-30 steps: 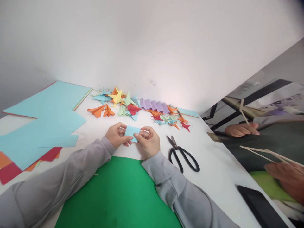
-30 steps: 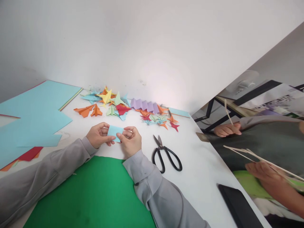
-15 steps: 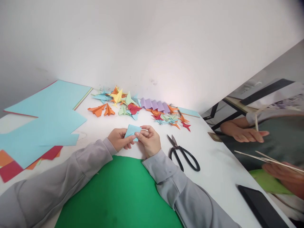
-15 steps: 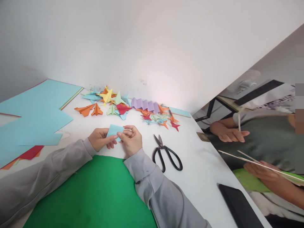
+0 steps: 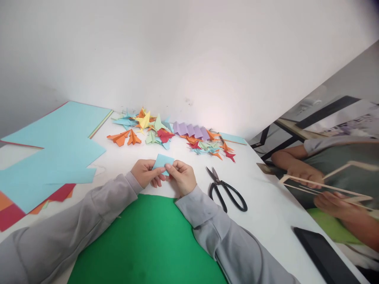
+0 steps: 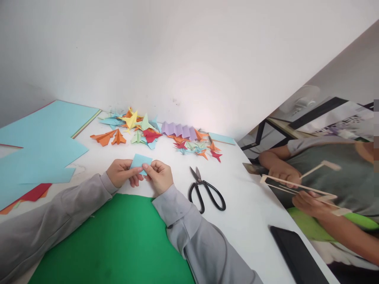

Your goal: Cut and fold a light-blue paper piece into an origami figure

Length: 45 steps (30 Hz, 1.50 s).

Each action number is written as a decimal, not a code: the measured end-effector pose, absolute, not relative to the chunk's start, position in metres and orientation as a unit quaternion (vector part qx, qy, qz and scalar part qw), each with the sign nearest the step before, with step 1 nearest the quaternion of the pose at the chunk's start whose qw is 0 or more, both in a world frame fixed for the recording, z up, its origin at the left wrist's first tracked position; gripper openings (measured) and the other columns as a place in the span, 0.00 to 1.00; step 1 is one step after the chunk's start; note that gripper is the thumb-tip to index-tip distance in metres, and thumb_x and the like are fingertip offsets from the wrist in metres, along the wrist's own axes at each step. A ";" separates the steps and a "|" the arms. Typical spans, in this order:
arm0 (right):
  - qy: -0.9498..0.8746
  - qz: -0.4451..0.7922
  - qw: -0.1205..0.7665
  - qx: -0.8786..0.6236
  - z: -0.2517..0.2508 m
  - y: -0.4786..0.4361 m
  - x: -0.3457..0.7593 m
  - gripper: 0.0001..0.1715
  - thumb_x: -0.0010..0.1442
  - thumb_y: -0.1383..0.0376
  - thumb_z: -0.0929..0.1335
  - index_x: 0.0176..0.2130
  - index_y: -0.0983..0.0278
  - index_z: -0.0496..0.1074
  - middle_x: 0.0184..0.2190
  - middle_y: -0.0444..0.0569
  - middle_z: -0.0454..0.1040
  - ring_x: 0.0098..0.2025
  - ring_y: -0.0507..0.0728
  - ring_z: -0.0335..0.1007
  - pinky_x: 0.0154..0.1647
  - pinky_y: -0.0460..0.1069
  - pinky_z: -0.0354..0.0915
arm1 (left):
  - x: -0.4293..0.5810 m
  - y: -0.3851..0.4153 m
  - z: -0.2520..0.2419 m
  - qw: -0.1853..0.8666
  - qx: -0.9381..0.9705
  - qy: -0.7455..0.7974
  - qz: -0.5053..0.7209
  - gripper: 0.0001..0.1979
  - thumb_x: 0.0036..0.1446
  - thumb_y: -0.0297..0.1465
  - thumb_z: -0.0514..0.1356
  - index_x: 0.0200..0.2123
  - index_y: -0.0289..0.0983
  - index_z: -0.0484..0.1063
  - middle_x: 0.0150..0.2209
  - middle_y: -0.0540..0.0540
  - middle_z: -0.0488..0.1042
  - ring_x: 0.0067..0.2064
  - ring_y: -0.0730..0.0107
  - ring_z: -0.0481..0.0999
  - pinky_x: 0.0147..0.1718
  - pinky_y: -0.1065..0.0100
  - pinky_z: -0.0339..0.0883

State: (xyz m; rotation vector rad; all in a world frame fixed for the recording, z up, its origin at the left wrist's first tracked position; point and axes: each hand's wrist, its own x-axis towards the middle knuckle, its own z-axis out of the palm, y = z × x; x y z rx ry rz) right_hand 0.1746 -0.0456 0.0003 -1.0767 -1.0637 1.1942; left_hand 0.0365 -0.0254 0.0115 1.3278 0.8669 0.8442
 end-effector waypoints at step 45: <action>-0.446 0.496 0.597 -0.446 -0.003 -0.044 0.176 0.14 0.41 0.59 0.73 0.19 0.65 0.69 0.15 0.42 0.70 0.16 0.48 0.61 0.16 0.45 0.57 | 0.033 -0.023 0.015 0.707 0.490 0.328 0.392 0.17 0.35 0.38 0.67 0.19 0.30 0.67 0.20 0.43 0.75 0.17 0.69 0.72 0.14 0.70 0.67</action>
